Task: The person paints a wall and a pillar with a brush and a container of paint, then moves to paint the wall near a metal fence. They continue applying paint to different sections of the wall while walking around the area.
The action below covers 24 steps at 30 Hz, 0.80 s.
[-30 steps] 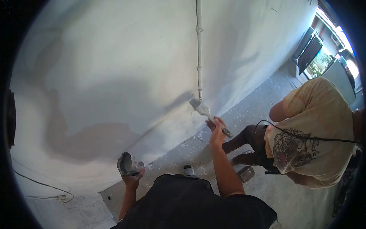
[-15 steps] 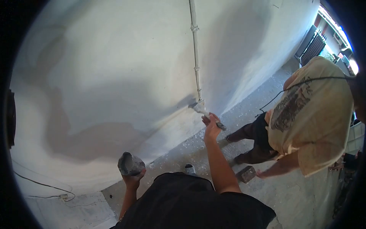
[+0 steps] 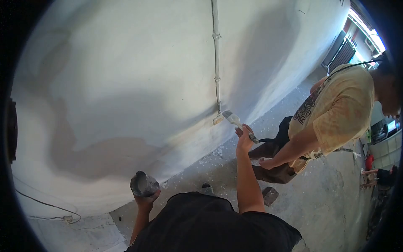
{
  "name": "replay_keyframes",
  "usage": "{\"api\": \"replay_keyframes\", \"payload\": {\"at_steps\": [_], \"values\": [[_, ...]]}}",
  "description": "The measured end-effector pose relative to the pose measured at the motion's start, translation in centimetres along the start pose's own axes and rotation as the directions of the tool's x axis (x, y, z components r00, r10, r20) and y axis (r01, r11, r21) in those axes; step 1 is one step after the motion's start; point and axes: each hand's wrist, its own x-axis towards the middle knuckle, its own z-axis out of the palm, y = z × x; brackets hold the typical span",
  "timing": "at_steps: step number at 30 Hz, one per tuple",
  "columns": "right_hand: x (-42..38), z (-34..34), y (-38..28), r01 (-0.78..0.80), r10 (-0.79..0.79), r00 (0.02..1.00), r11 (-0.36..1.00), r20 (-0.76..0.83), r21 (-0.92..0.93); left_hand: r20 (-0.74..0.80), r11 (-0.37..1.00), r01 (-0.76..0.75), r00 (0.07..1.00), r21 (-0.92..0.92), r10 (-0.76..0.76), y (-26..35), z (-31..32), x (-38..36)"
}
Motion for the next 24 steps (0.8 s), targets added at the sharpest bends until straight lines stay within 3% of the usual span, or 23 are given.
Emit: {"api": "replay_keyframes", "payload": {"at_steps": [6,8,10,13,16,17,19,24], "values": [[0.1,4.2,-5.4,0.111,-0.125,0.980,0.989,0.157,0.093,-0.015,0.998,-0.046,0.999,0.036,0.046,0.6,0.4,0.3],[0.2,4.9,-8.6,0.149,-0.173,0.970,0.978,0.172,0.145,-0.019,1.000,-0.026,0.999,-0.005,0.026,0.5,0.6,0.3],[-0.6,5.5,-11.7,0.189,-0.227,0.956,0.961,0.187,0.201,-0.016,0.992,-0.086,0.996,0.093,0.088,-0.2,0.5,0.5],[-1.5,5.7,-14.3,0.215,-0.259,0.957,0.934,0.127,0.284,-0.021,0.996,-0.087,0.996,0.026,0.088,0.4,0.8,-0.1],[-1.0,4.8,-13.6,0.267,-0.273,0.957,0.961,0.099,0.069,0.014,0.992,-0.128,0.992,-0.002,0.128,0.6,0.9,-0.5],[-0.6,4.6,-12.9,0.271,-0.278,0.955,0.960,0.100,0.073,0.012,0.991,-0.134,0.991,-0.004,0.134,0.8,1.0,-0.6],[-0.1,5.2,-12.1,0.205,-0.183,0.974,0.962,0.134,-0.182,0.032,0.987,-0.160,0.987,-0.009,0.160,1.4,0.9,-0.4],[0.0,8.9,-15.6,0.125,-0.113,0.973,0.991,0.201,-0.046,0.044,0.981,-0.191,0.981,0.029,0.189,2.5,0.6,-0.5]]}}
